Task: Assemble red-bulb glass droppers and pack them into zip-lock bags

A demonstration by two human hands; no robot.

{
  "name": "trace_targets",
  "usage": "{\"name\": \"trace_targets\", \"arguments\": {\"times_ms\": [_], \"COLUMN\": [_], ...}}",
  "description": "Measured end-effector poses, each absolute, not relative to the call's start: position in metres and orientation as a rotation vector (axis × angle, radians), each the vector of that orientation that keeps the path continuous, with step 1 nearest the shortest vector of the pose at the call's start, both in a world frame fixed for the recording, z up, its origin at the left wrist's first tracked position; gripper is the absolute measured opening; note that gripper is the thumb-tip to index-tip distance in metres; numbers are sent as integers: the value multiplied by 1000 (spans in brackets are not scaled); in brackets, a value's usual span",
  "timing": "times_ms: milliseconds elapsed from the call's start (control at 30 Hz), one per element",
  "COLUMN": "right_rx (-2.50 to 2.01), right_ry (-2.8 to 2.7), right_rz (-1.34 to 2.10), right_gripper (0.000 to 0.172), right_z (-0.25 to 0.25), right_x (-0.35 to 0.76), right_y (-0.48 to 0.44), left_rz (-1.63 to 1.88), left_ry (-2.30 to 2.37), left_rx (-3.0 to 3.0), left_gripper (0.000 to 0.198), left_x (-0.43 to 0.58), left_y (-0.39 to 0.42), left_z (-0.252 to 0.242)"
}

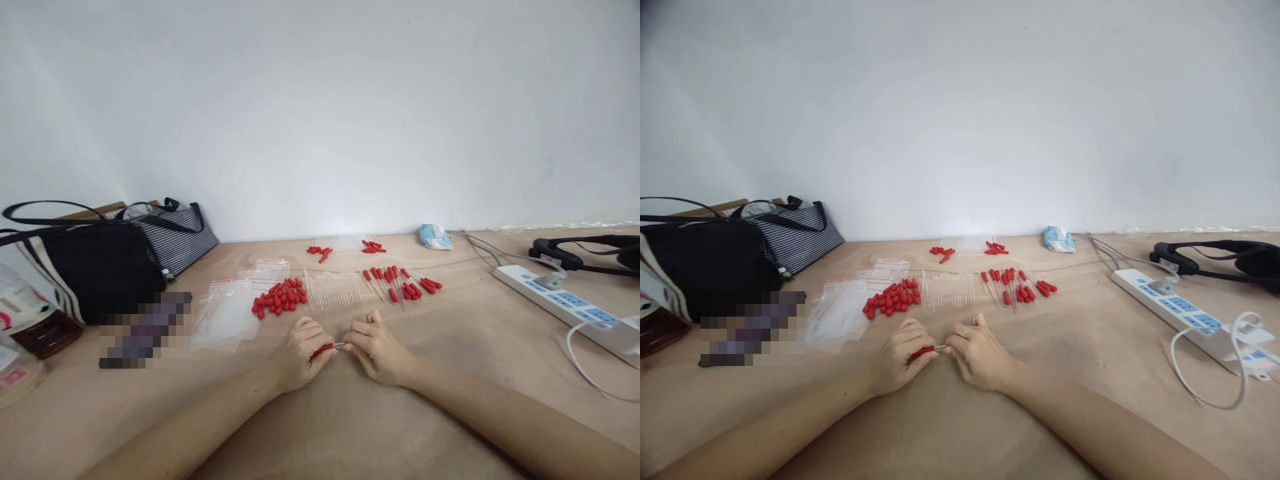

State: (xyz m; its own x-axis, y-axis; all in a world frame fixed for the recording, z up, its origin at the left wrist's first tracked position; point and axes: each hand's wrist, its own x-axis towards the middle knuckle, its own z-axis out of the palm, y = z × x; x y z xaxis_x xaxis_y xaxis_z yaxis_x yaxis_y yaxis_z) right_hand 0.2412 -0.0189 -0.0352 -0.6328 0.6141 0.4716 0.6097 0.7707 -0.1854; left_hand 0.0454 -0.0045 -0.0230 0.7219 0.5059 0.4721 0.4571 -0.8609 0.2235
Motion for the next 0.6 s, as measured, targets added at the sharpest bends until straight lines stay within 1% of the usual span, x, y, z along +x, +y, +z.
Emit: {"name": "trace_targets", "arguments": {"times_ms": [133,200,233,333,367,400,467,533,600], "right_rx": [-973,-1027,-1076,-1378,-1511,-1636,-1828,-1946,-2031], "right_ry": [-2469,-2478,-2467,-2280,-2169,-2054,-1872,-1787,-1775], "right_rz": [-11,-36,-41,-4,18,36,23,-20,-55], "right_gripper": [24,21,20,21,22,23,26,28,28], "right_z": [-28,-23,-20,-14,-13,-13,-12,-14,-17], "right_x": [239,242,245,260,267,273,283,287,286], "right_y": [-20,-18,-16,0,8,17,35,50,61], "left_rz": [754,769,796,838,812,767,682,639,624], "left_ry": [834,933,1007,1210,1220,1195,1092,1009,968], "left_rx": [2829,2827,2815,2730,2702,2682,2666,2654,2635], "left_gripper": [19,15,17,41,44,43,34,25,24], "left_x": [46,43,41,32,30,27,25,25,26], "left_y": [-1,1,3,5,5,5,4,3,3], "left_z": [-22,-22,-22,-21,-20,-20,-18,-17,-16]}}
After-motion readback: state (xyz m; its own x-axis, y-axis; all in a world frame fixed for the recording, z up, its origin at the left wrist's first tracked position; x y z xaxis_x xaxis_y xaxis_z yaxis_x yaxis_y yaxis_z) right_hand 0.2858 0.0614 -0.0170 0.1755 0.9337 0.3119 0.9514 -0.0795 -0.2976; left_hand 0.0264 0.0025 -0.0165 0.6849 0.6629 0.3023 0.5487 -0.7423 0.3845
